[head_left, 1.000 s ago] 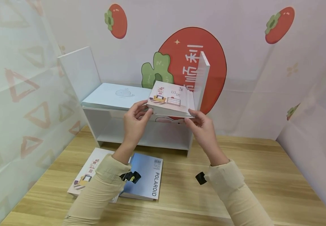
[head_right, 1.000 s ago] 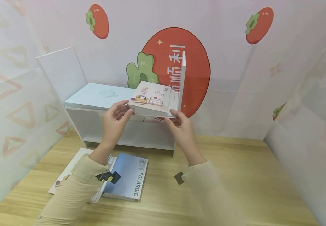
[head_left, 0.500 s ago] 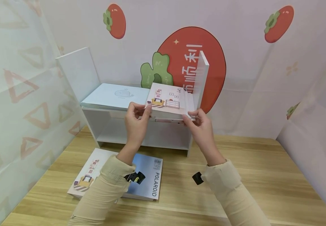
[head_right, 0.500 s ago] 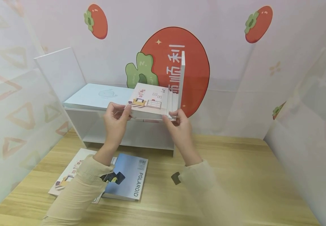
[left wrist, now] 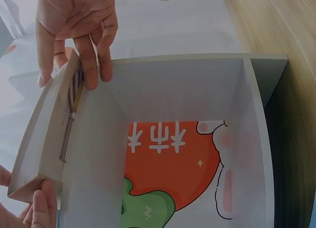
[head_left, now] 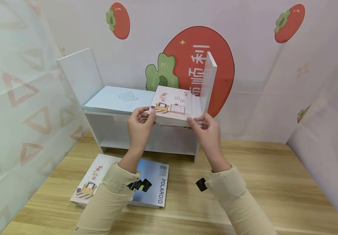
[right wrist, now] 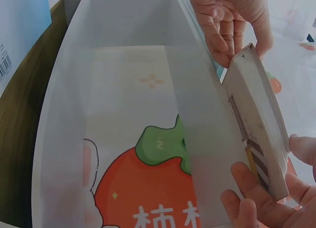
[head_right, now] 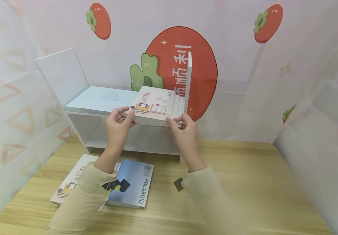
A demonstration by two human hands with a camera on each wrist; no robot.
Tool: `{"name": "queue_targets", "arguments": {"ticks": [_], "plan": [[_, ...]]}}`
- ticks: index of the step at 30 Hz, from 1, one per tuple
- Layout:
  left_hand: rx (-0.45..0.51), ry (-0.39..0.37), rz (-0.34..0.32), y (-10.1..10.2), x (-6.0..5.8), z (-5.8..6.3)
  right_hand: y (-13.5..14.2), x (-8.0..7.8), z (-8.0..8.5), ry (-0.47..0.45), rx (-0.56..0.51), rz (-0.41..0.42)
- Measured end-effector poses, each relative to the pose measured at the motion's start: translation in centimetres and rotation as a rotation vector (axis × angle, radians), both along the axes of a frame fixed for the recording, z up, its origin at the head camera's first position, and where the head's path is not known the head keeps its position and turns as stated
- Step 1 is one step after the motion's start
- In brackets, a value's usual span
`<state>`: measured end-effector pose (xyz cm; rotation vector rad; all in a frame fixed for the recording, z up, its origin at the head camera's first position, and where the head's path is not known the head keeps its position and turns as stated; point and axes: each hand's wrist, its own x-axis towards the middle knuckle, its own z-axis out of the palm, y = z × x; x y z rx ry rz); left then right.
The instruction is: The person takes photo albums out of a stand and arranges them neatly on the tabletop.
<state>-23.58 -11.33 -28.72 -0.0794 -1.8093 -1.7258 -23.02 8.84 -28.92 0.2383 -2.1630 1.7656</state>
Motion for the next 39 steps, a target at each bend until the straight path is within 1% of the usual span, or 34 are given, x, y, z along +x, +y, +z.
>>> {"name": "queue_targets", "arguments": {"ticks": [3, 8, 16, 23, 28, 33, 39], "plan": [[-0.011, -0.016, -0.035, -0.1, 0.5, -0.1, -0.1, 0.2, -0.1, -0.009, -0.012, -0.011], [-0.016, -0.009, -0.088, -0.2, 1.0, -0.7, -0.2, 0.4, -0.6, -0.018, -0.064, -0.009], [-0.007, -0.014, -0.145, -0.3, 1.1, -1.2, -0.5, 0.4, -1.1, -0.037, -0.162, 0.000], [0.006, -0.060, -0.223, -0.7, 1.1, -1.6, -0.6, 0.5, -1.3, -0.049, -0.237, 0.016], [-0.006, -0.106, -0.266, -1.0, 1.3, -1.5, -0.5, 0.5, -1.4, -0.061, -0.286, 0.030], [-0.018, -0.149, -0.322, -1.6, 1.5, -1.6, -0.5, 0.7, -1.7, -0.076, -0.341, 0.060], [-0.016, -0.171, -0.381, -2.0, 1.8, -1.8, -0.4, 1.0, -1.9, -0.065, -0.396, 0.108]]}}
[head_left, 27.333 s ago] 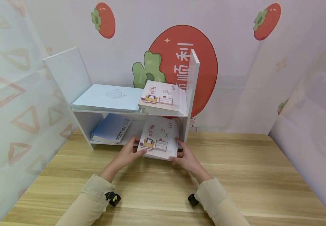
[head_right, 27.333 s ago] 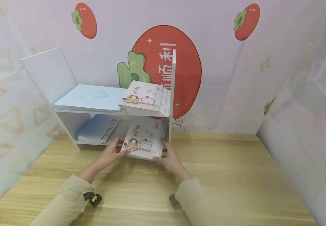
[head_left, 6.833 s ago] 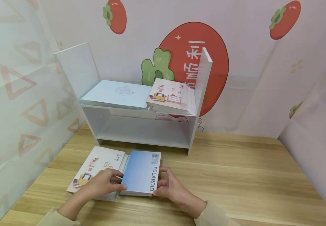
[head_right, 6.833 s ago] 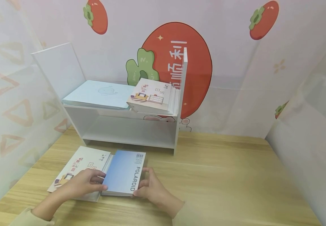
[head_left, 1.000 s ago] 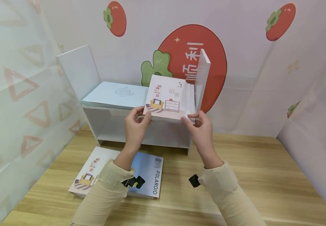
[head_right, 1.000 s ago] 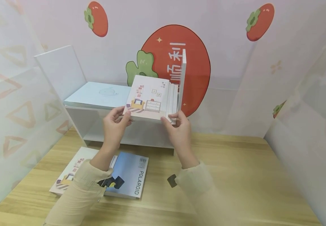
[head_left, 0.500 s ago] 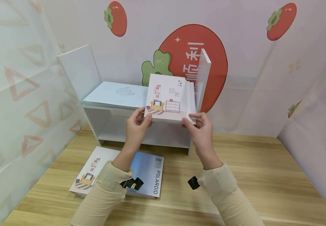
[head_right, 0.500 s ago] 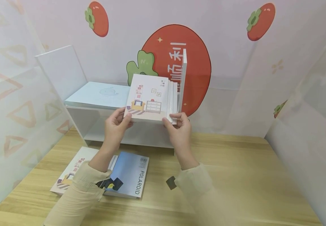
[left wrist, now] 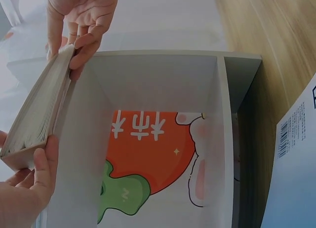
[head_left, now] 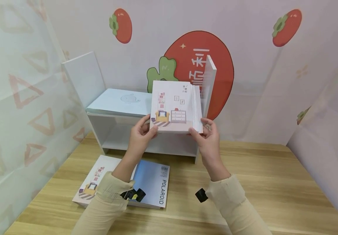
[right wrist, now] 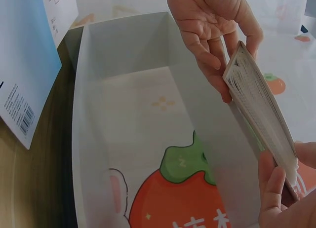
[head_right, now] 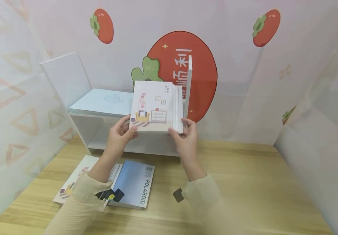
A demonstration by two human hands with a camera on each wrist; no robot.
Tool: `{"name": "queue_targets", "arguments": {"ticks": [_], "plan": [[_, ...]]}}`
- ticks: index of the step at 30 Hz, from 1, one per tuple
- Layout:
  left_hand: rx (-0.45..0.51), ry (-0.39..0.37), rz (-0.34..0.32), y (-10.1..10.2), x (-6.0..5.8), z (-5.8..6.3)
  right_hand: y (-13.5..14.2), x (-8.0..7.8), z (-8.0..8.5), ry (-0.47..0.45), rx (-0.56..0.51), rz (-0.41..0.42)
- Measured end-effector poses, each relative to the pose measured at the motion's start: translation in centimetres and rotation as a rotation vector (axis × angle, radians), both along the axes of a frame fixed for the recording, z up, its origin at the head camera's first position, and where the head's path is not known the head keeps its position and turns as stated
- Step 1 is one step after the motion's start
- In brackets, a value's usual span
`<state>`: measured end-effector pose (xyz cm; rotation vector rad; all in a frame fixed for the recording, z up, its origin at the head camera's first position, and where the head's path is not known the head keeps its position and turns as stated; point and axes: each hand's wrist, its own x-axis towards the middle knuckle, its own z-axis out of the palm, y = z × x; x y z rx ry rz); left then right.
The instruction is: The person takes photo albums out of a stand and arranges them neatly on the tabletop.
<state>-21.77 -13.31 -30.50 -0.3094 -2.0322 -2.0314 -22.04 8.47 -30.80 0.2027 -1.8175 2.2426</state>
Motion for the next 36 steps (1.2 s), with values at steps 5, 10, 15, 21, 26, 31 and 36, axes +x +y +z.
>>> {"name": "queue_targets", "arguments": {"ticks": [5, 10, 15, 21, 26, 31, 36], "plan": [[0.007, 0.011, -0.017, -0.1, 0.2, -0.4, 0.2, 0.3, -0.1, -0.002, 0.003, 0.004], [0.023, 0.019, -0.040, -0.1, 0.5, -0.9, 0.4, 0.6, -0.3, -0.005, 0.003, 0.022], [0.033, 0.019, -0.082, -0.3, 0.7, -1.1, 0.7, 0.9, -0.2, -0.009, 0.010, 0.056], [0.003, 0.023, -0.140, -0.6, 1.1, -1.1, 1.4, 1.1, -0.1, -0.017, 0.066, 0.113], [-0.043, 0.054, -0.177, -1.0, 1.6, -1.0, 1.9, 1.4, -0.1, -0.004, 0.103, 0.172], [-0.066, 0.079, -0.196, -1.1, 2.2, -0.7, 2.5, 1.7, -0.1, 0.033, 0.123, 0.216], [-0.078, 0.095, -0.210, -1.1, 2.6, -0.7, 2.9, 2.0, -0.2, 0.061, 0.140, 0.248]]}}
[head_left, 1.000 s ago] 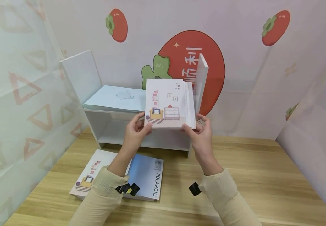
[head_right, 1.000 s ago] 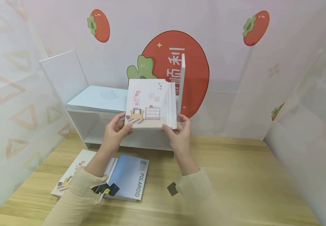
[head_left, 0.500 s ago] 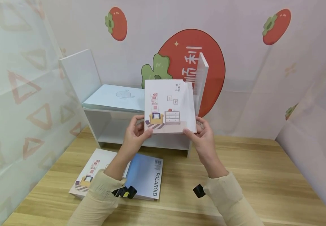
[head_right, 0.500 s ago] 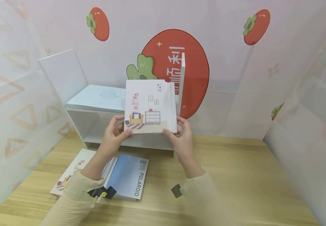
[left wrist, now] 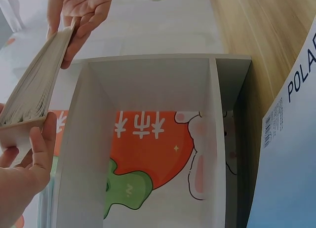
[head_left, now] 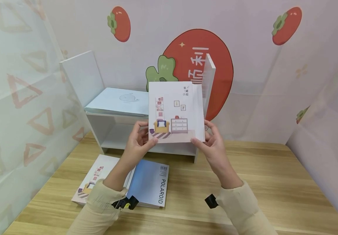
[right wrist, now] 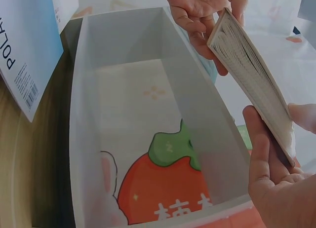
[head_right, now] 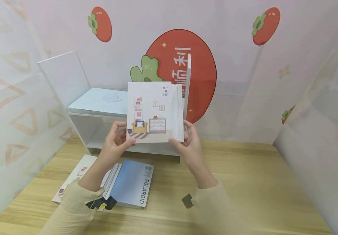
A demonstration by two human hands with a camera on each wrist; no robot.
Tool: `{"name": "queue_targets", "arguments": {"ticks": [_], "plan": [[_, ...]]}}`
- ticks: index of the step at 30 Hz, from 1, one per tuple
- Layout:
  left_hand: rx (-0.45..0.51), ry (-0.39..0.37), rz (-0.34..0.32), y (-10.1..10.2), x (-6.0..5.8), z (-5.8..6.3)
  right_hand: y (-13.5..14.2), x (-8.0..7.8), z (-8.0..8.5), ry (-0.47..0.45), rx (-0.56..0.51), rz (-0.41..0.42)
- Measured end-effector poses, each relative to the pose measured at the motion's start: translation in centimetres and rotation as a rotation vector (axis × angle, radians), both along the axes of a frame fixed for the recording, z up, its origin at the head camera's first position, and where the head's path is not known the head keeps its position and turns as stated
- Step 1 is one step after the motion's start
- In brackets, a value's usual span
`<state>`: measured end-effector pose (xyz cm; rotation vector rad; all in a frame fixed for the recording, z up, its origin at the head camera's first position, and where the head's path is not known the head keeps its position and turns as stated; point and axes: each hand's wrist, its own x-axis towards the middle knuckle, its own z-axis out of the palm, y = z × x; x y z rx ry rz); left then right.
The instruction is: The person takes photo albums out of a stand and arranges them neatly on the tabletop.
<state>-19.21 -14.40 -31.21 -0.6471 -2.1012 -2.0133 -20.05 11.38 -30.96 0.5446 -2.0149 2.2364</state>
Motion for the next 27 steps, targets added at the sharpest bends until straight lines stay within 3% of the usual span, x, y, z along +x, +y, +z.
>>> {"name": "queue_targets", "arguments": {"ticks": [11, 27], "plan": [[-0.064, 0.022, -0.028, -0.6, 0.7, -0.5, 0.8, 0.7, -0.5, 0.039, 0.066, 0.083], [-0.088, 0.025, -0.108, -1.1, 2.0, -1.2, 1.6, 1.7, -1.2, 0.074, 0.140, 0.115]]}}
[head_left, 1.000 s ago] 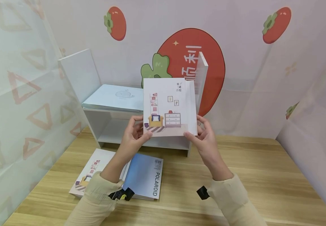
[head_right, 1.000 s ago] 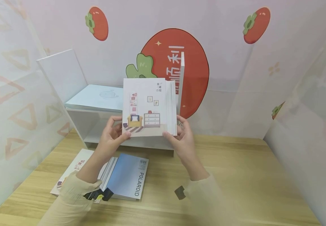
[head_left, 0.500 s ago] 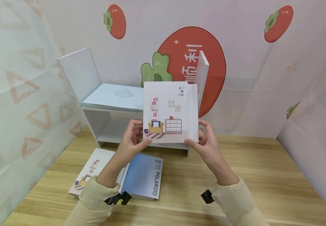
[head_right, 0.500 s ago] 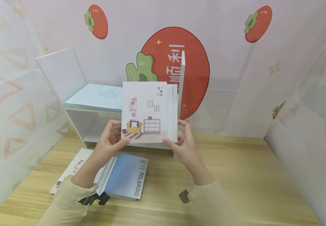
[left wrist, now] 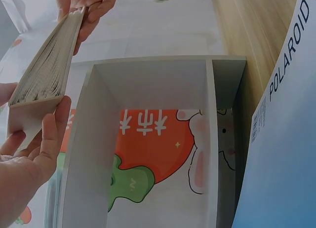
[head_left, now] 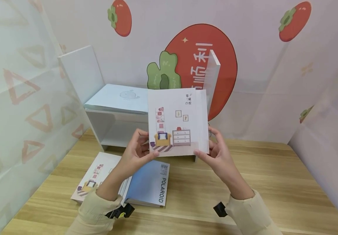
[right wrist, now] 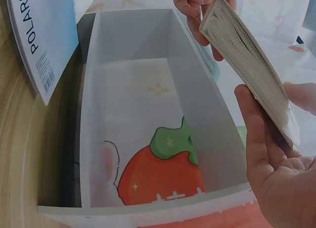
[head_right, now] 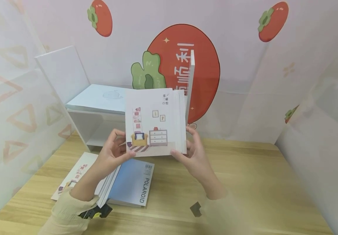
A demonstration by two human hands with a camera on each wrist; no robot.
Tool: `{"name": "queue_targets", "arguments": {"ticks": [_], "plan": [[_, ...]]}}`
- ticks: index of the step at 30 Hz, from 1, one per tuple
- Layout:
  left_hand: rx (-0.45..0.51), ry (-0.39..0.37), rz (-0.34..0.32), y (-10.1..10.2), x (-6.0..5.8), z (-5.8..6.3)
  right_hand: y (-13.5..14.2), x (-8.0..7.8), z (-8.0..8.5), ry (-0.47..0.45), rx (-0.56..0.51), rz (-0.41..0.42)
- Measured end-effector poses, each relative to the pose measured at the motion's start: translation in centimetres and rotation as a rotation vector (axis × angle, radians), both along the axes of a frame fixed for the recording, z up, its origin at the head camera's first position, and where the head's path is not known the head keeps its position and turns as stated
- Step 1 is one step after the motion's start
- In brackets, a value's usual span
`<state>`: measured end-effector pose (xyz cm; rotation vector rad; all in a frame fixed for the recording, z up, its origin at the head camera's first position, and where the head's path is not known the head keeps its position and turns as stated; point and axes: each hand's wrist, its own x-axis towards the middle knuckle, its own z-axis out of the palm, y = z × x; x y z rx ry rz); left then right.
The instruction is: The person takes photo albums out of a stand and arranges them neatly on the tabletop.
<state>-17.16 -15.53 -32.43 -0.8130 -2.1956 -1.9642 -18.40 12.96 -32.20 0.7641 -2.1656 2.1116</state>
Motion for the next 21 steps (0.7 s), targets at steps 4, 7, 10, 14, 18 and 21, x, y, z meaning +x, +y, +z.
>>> {"name": "queue_targets", "arguments": {"ticks": [4, 7, 10, 14, 18, 21], "plan": [[-0.010, -0.004, -0.022, 0.0, 0.3, -0.3, 0.2, 0.3, -0.2, 0.004, 0.019, -0.006], [-0.035, -0.003, -0.032, 0.0, 0.5, -0.5, 0.4, 0.6, -0.4, 0.014, 0.023, -0.006], [-0.074, 0.004, -0.031, 0.0, 0.7, -0.6, 0.5, 0.9, -0.6, 0.023, 0.023, -0.004], [-0.116, 0.009, -0.033, 0.1, 1.1, -0.8, 0.7, 1.2, -0.9, 0.024, 0.027, -0.003], [-0.138, -0.004, -0.041, 0.2, 1.4, -0.9, 1.0, 1.6, -1.3, 0.009, 0.042, -0.014], [-0.153, -0.020, -0.049, 0.3, 1.5, -1.1, 1.3, 1.8, -1.5, -0.002, 0.060, -0.022]]}}
